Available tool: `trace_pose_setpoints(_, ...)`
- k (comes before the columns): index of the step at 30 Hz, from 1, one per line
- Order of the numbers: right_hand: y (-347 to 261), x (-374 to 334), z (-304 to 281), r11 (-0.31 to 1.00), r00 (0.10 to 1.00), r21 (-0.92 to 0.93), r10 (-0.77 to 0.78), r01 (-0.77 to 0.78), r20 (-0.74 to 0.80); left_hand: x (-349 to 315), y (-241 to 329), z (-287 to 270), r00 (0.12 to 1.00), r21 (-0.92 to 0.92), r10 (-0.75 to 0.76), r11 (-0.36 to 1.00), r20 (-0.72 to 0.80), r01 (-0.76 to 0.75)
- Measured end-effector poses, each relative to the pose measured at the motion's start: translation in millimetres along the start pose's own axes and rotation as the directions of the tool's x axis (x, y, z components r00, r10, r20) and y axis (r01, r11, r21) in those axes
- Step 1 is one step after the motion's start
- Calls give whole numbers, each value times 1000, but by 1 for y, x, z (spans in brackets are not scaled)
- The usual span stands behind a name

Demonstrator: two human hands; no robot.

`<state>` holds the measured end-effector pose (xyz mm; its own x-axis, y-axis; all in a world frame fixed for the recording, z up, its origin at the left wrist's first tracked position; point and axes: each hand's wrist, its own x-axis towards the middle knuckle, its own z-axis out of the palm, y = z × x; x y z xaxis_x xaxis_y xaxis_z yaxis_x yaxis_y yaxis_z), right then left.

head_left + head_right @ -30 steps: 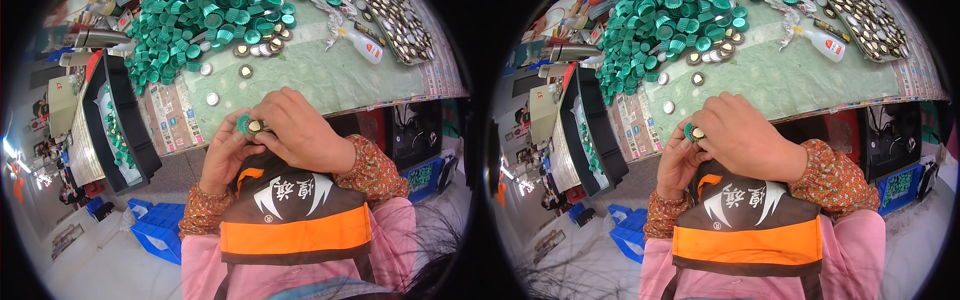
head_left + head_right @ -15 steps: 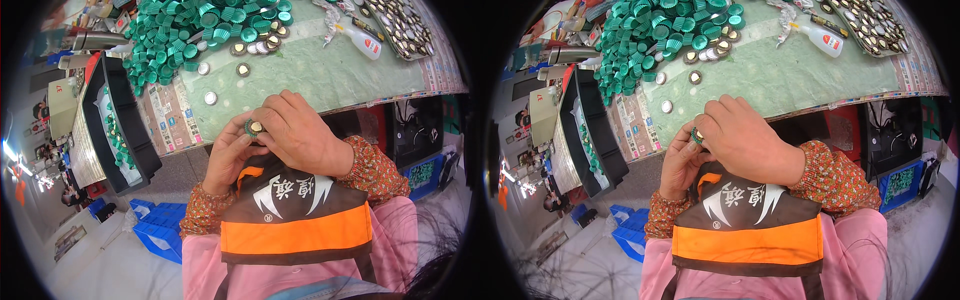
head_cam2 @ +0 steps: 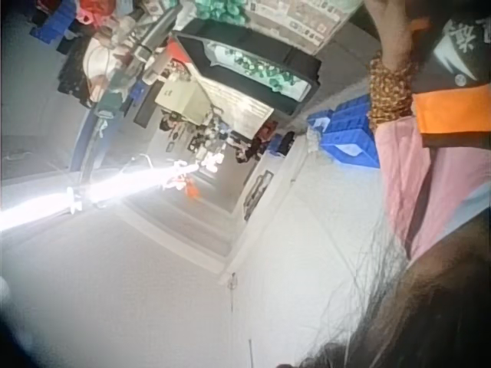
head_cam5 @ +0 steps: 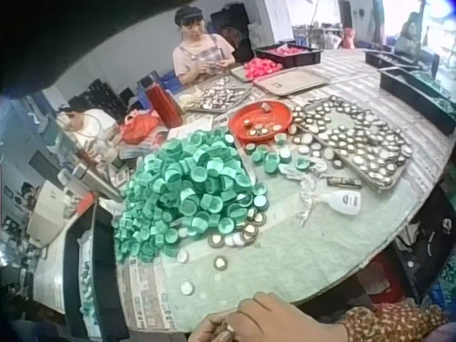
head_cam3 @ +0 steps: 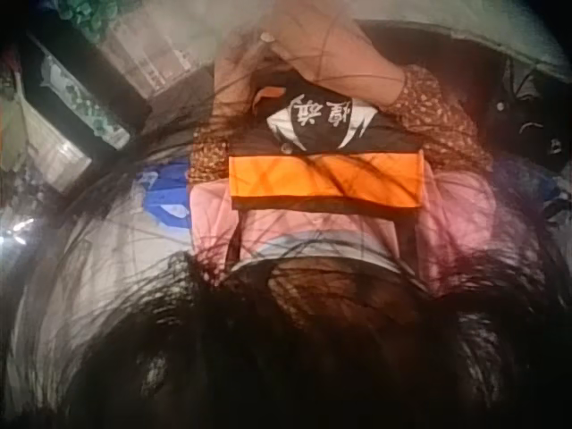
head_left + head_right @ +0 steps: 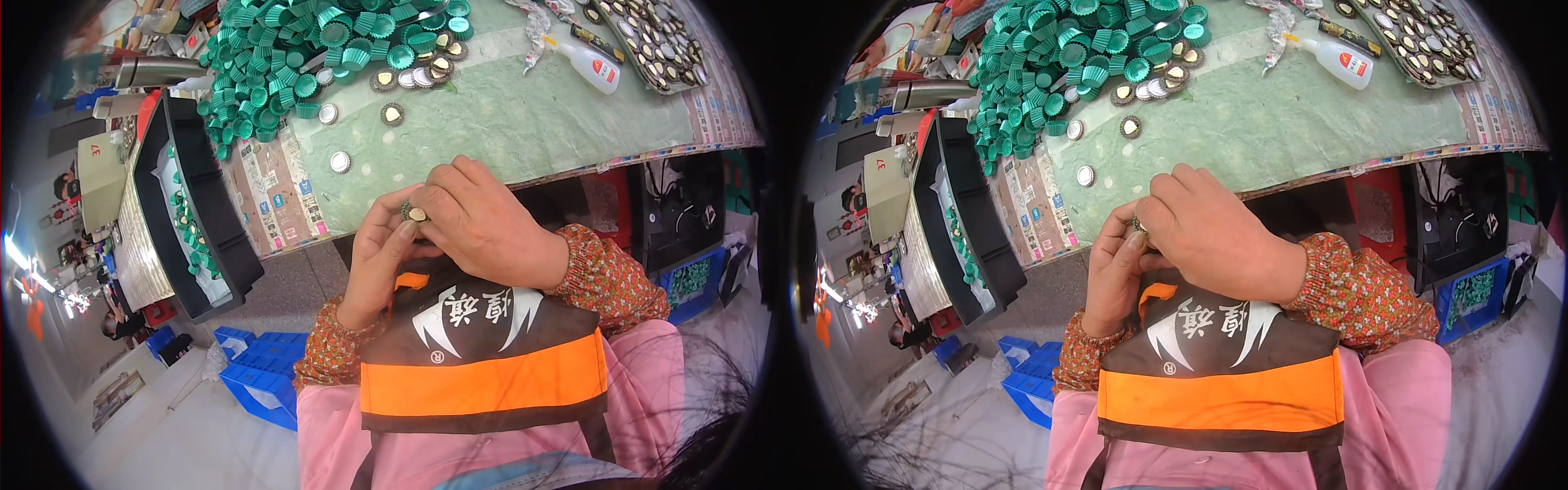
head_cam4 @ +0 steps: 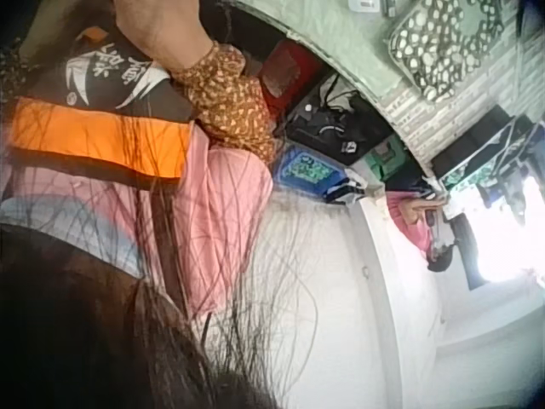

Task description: The person applies glue from a bottle into green cupcake liners and then presses a small metallic disc into each liner. The assembled units are placed into a black tray. The process is repeated continuously throughout the clip.

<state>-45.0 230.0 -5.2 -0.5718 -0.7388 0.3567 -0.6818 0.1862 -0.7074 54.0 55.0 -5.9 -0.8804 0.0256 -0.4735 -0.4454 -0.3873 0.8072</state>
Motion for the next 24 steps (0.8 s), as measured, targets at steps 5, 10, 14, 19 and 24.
trace_pose_setpoints(5,2,-3,0,957,989,255,145,-137,-12,6,0,5,998,31,14,999,-66,-12)
trace_pose_setpoints(10,3,-6,-4,774,885,431,429,-464,182,7,-4,9,993,97,82,992,-80,-74)
trace_pose_setpoints(14,7,-10,-2,558,802,587,500,-587,327,5,-2,10,996,99,76,992,-44,-71)
trace_pose_setpoints(19,8,-17,13,393,798,735,506,-552,329,5,-9,6,997,28,69,997,-23,-69)
trace_pose_setpoints(24,8,-11,10,467,797,672,505,-574,330,9,-11,1,997,37,8,999,-83,-5)
